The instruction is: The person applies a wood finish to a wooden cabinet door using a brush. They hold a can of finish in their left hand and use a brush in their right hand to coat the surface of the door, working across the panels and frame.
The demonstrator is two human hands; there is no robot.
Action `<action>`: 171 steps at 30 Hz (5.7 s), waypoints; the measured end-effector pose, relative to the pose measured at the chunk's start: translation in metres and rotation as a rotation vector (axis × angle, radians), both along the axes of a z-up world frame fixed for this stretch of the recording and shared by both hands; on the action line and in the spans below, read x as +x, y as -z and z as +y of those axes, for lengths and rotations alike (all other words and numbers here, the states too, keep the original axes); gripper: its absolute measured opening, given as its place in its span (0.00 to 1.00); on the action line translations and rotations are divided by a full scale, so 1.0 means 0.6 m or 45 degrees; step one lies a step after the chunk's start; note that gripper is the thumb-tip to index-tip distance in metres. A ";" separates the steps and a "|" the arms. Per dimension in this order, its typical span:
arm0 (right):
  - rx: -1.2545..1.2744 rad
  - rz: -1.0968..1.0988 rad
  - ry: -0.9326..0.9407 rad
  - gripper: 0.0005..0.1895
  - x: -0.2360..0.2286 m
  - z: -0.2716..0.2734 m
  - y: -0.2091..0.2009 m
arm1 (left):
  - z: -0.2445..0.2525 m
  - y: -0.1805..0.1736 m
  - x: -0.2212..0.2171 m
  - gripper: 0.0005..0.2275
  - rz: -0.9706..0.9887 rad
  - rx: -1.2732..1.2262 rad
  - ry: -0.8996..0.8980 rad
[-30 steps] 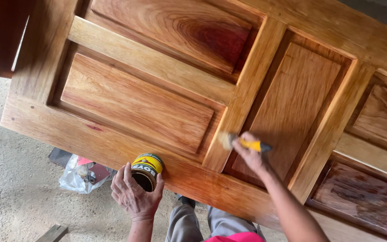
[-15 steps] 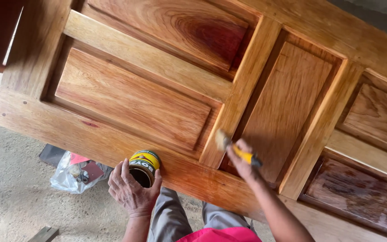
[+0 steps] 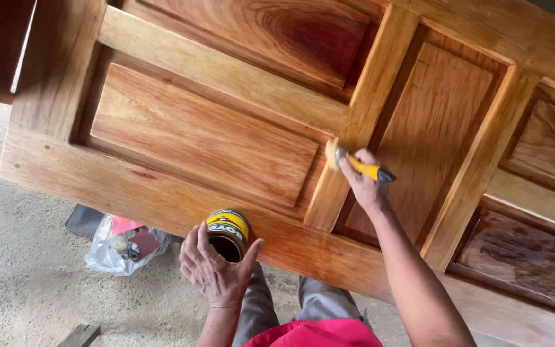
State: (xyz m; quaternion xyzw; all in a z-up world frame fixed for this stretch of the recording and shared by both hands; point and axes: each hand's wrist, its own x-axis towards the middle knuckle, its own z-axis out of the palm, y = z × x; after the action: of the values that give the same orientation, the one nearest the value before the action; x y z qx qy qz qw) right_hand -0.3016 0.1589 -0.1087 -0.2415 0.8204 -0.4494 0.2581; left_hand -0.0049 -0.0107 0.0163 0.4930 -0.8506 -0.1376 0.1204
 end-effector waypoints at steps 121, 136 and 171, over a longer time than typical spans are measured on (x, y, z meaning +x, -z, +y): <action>0.959 0.871 -0.348 0.11 0.002 -0.216 -0.033 | -0.320 0.029 0.102 0.54 -0.032 0.020 0.045; 0.727 0.914 -0.446 0.09 0.000 -0.177 0.024 | -0.314 0.036 0.107 0.55 -0.071 0.007 0.039; 0.504 0.460 0.454 0.10 0.081 -0.250 -0.005 | -0.319 -0.013 0.100 0.61 -0.076 0.236 -0.074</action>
State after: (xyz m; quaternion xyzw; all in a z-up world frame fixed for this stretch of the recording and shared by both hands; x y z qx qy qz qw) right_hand -0.2531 0.0091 -0.1060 -0.1149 0.9539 -0.2690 0.0673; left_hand 0.0553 -0.2021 0.0240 0.5304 -0.8227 -0.1975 0.0527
